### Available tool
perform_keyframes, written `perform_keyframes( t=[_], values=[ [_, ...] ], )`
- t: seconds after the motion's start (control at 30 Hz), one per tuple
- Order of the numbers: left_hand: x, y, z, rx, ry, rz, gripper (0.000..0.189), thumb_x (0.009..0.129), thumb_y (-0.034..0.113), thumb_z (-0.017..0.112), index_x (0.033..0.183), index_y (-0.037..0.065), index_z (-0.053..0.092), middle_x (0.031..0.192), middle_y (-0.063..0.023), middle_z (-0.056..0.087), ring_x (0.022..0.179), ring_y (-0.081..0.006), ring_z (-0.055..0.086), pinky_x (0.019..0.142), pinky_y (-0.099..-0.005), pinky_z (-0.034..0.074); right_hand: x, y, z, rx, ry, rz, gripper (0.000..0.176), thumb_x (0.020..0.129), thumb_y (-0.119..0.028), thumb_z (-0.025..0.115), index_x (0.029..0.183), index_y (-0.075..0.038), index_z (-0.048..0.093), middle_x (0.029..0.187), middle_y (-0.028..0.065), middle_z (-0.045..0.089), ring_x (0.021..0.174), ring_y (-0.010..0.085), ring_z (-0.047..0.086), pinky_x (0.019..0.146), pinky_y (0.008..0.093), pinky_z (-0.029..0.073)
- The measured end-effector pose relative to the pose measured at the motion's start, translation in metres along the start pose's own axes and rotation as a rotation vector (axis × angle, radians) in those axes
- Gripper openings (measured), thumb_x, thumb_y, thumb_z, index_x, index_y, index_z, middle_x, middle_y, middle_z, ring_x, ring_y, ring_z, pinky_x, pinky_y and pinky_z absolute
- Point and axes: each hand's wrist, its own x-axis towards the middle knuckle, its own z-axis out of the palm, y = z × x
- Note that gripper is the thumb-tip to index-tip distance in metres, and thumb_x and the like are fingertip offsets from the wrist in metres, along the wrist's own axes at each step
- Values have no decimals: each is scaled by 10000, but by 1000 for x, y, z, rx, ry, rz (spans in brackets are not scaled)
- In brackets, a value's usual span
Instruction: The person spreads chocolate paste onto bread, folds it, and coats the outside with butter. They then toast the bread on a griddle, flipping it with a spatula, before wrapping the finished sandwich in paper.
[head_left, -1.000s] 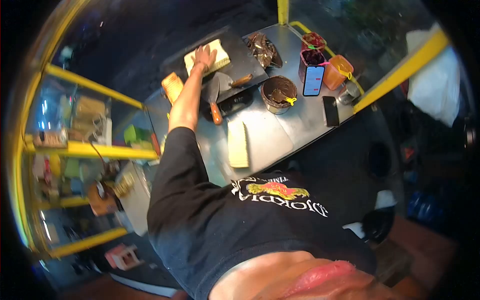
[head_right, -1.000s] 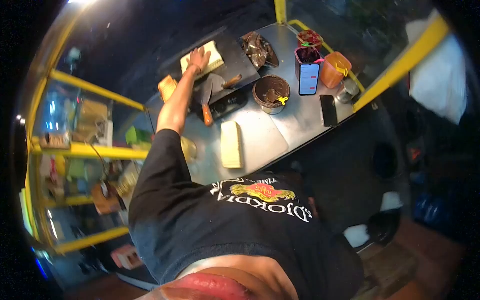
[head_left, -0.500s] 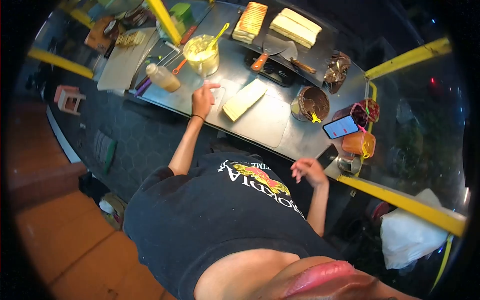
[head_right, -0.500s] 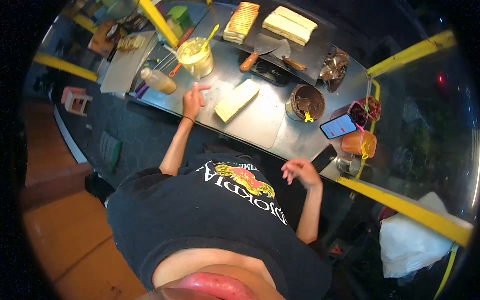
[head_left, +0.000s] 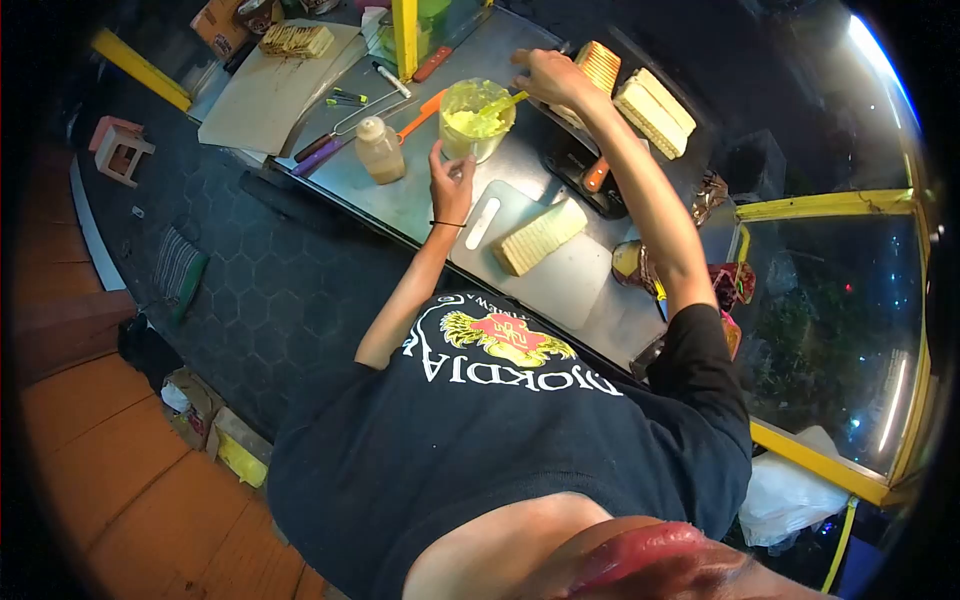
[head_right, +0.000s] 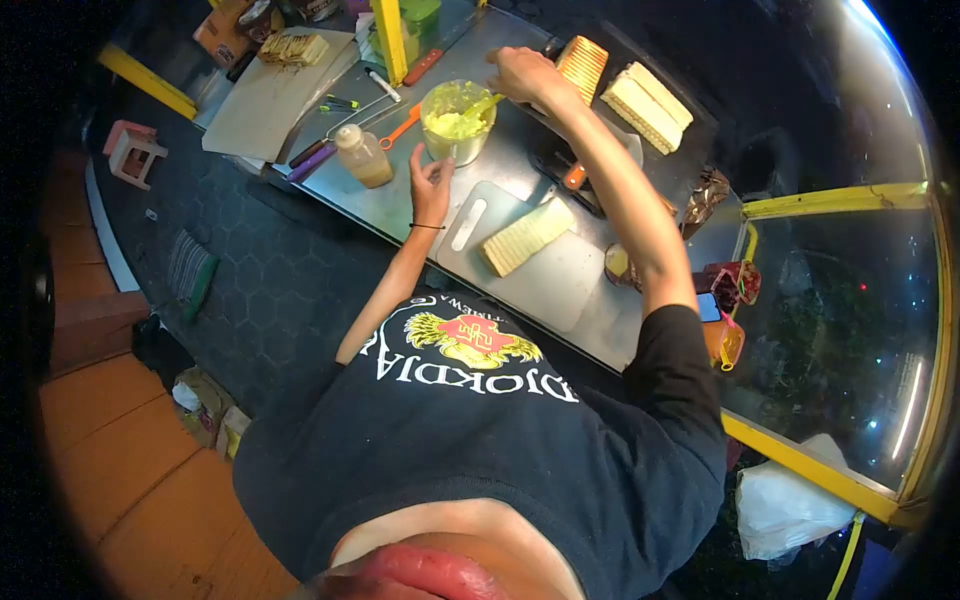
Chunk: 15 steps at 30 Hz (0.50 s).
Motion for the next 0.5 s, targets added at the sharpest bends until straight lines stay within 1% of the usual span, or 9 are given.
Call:
perform_keyframes(
  t=[0.03,0.07,0.13,0.17,0.23,0.3,0.37,0.4,0.5],
  values=[
    [2,-3,-2,-12,-53,-29,676,908,199,677,1430,20,285,977,-137,661,889,-177,630,778,-315,522,13,-8,1,-388,-50,-8,441,857,-296,674,1192,-16,613,1044,194,684,921,315,686,762,397,561],
    [5,-7,-6,-14,-90,-19,706,901,194,688,1447,33,271,931,-124,676,854,-171,635,760,-312,522,20,-12,4,-392,-59,-10,441,857,-296,674,1192,-16,613,1044,194,684,921,315,686,762,397,561],
    [11,-5,-16,-18,-165,-45,725,891,214,699,1450,40,270,930,-108,689,862,-161,640,785,-321,514,25,-23,4,-599,-295,-12,395,830,-291,680,1094,0,638,1088,229,664,1057,390,630,886,459,515],
    [13,-5,-20,-2,-200,-70,729,888,219,701,1449,39,272,931,-101,694,865,-161,644,802,-327,510,27,-27,6,-602,-307,-16,395,830,-291,680,1094,0,638,1088,229,664,1057,390,630,886,459,515],
    [20,-7,-24,-6,-222,-84,739,883,224,705,1450,40,269,932,-100,703,886,-173,657,840,-337,497,29,-28,5,-616,-360,-7,345,841,-289,664,1010,11,647,1085,239,661,1096,374,617,920,446,498],
    [21,-10,-26,-56,-283,-90,744,880,214,706,1450,37,262,950,-110,708,904,-188,665,868,-347,492,24,-22,5,-610,-348,3,286,853,-263,644,977,-6,658,1046,210,672,1064,359,627,899,435,499],
    [20,-9,-29,-55,-315,-91,756,876,202,709,1452,32,249,958,-121,711,906,-192,670,880,-354,494,10,-26,-11,-481,-389,-47,230,835,-126,577,991,6,684,1014,221,685,1014,361,657,865,431,521],
    [21,-10,-30,-91,-331,-95,762,876,184,708,1454,27,237,959,-127,709,907,-191,671,885,-353,495,4,-20,-16,-395,-401,-129,232,861,-186,594,1003,-21,675,954,193,684,950,352,656,844,431,512],
    [30,-8,-34,-135,-365,-94,777,875,152,708,1458,18,213,958,-136,708,911,-191,671,892,-349,497,-10,-17,-24,-282,-344,-28,238,889,-242,596,1000,-41,659,903,181,673,888,348,650,816,435,509]
  ],
)
